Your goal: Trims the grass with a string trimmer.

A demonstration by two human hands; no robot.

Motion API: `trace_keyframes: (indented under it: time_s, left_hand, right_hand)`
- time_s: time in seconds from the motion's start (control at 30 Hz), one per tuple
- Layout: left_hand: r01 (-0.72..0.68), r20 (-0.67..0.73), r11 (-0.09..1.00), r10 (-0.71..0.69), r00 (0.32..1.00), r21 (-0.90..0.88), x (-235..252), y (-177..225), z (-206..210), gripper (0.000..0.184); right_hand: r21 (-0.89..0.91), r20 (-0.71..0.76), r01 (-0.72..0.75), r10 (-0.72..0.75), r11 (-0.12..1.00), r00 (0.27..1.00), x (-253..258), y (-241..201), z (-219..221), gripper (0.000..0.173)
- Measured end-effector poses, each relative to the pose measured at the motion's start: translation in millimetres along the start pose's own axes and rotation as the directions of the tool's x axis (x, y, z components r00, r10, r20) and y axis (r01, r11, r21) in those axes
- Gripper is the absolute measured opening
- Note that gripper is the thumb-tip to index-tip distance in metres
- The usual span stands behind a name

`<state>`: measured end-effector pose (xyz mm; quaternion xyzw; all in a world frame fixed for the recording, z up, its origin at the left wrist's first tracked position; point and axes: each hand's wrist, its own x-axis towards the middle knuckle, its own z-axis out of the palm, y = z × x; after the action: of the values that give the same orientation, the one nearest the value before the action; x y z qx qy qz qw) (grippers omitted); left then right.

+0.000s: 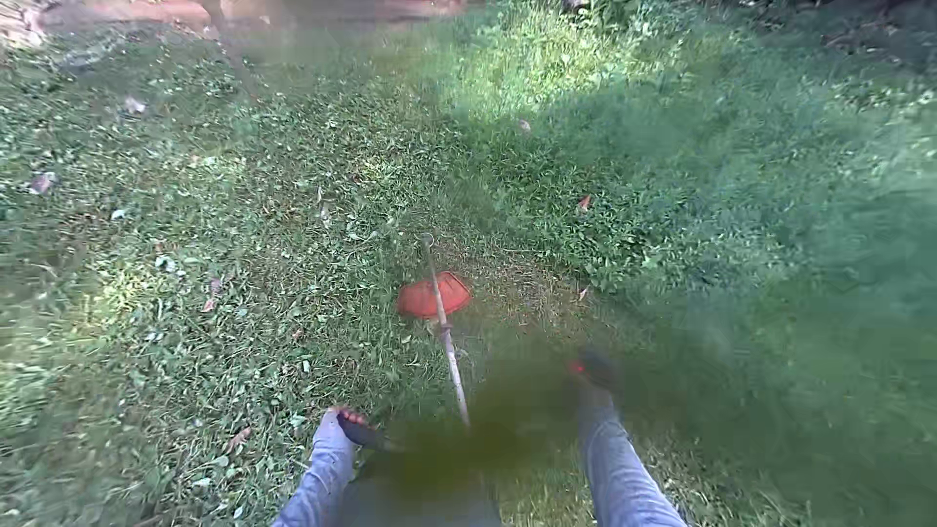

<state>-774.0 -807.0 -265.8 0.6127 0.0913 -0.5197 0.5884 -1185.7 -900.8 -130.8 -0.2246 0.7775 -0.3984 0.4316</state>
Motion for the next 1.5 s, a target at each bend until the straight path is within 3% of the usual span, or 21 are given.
trace_keyframes:
  time_s: [0.1,0.2,0.37,0.47,0.6,0.77,0.93,1.0,1.07,1.13,1.2,1.27,1.3,1.33,1.37,1.4,1.43,1.47,1.5]
  left_hand:
    - [-0.028,-0.061,1.000,0.028,0.998,-0.002,24,34,-4,0.042]
    - [-0.044,-0.086,0.999,0.045,0.995,0.010,50,59,0,0.041]
    - [-0.002,-0.088,0.999,0.006,0.996,0.046,79,67,49,0.037]
    - [0.042,-0.036,0.996,-0.039,0.999,0.074,87,60,105,0.034]
    - [0.079,0.094,0.980,-0.098,0.991,0.182,83,33,171,0.035]
    - [0.089,0.254,0.926,-0.192,0.948,0.368,62,-28,256,0.036]
    - [0.119,0.299,0.813,-0.340,0.892,0.570,6,-90,338,0.034]
    - [0.119,0.320,0.783,-0.381,0.867,0.610,-5,-120,361,0.038]
    - [0.114,0.344,0.763,-0.413,0.843,0.636,-20,-143,382,0.036]
    - [0.098,0.354,0.749,-0.419,0.836,0.655,-34,-159,398,0.034]
    - [0.074,0.352,0.741,-0.401,0.846,0.667,-46,-168,408,0.035]
    - [0.070,0.353,0.752,-0.388,0.851,0.656,-52,-172,412,0.035]
    - [0.074,0.348,0.763,-0.376,0.859,0.642,-51,-171,413,0.036]
    - [0.077,0.344,0.778,-0.362,0.866,0.624,-46,-170,411,0.038]
    - [0.081,0.342,0.795,-0.348,0.873,0.601,-37,-170,406,0.039]
    - [0.086,0.344,0.813,-0.337,0.876,0.577,-29,-167,399,0.040]
    - [0.089,0.338,0.826,-0.323,0.884,0.556,-25,-161,393,0.040]
    - [0.098,0.315,0.835,-0.310,0.897,0.542,-26,-152,389,0.039]
    - [0.104,0.290,0.839,-0.297,0.910,0.534,-31,-140,385,0.039]
  right_hand:
    - [-0.072,0.075,0.029,-0.024,0.997,0.997,-2,-30,54,0.034]
    - [0.033,0.076,0.038,-0.040,0.999,0.996,28,-37,96,0.029]
    - [-0.078,0.097,-0.015,0.022,0.997,0.995,101,-42,99,0.030]
    - [-0.043,-0.013,0.028,-0.028,0.999,1.000,115,-44,65,0.031]
    - [0.077,-0.155,-0.046,0.057,0.996,0.986,97,-53,-4,0.032]
    - [0.259,-0.411,-0.028,0.137,0.965,0.901,60,-21,-94,0.029]
    - [0.280,-0.520,-0.106,0.244,0.954,0.819,60,46,-194,0.032]
    - [0.337,-0.525,-0.162,0.328,0.927,0.785,56,53,-222,0.033]
    - [0.393,-0.591,-0.098,0.333,0.914,0.735,57,74,-249,0.032]
    - [0.402,-0.634,-0.085,0.344,0.912,0.692,55,75,-264,0.032]
    - [0.436,-0.599,-0.162,0.420,0.885,0.682,56,64,-275,0.034]
    - [0.448,-0.621,-0.110,0.398,0.887,0.676,72,73,-285,0.031]
    - [0.408,-0.625,-0.061,0.328,0.911,0.708,82,78,-286,0.034]
    - [0.307,-0.649,0.031,0.185,0.951,0.738,92,86,-282,0.039]
    - [0.165,-0.710,0.112,0.039,0.980,0.703,107,92,-275,0.038]
    - [0.171,-0.539,-0.194,0.256,0.966,0.802,105,55,-279,0.039]
    - [0.176,-0.494,-0.401,0.433,0.899,0.754,117,25,-272,0.040]
    - [0.147,-0.521,-0.477,0.478,0.867,0.708,126,8,-260,0.038]
    - [0.073,-0.430,-0.440,0.427,0.895,0.795,120,-3,-256,0.037]
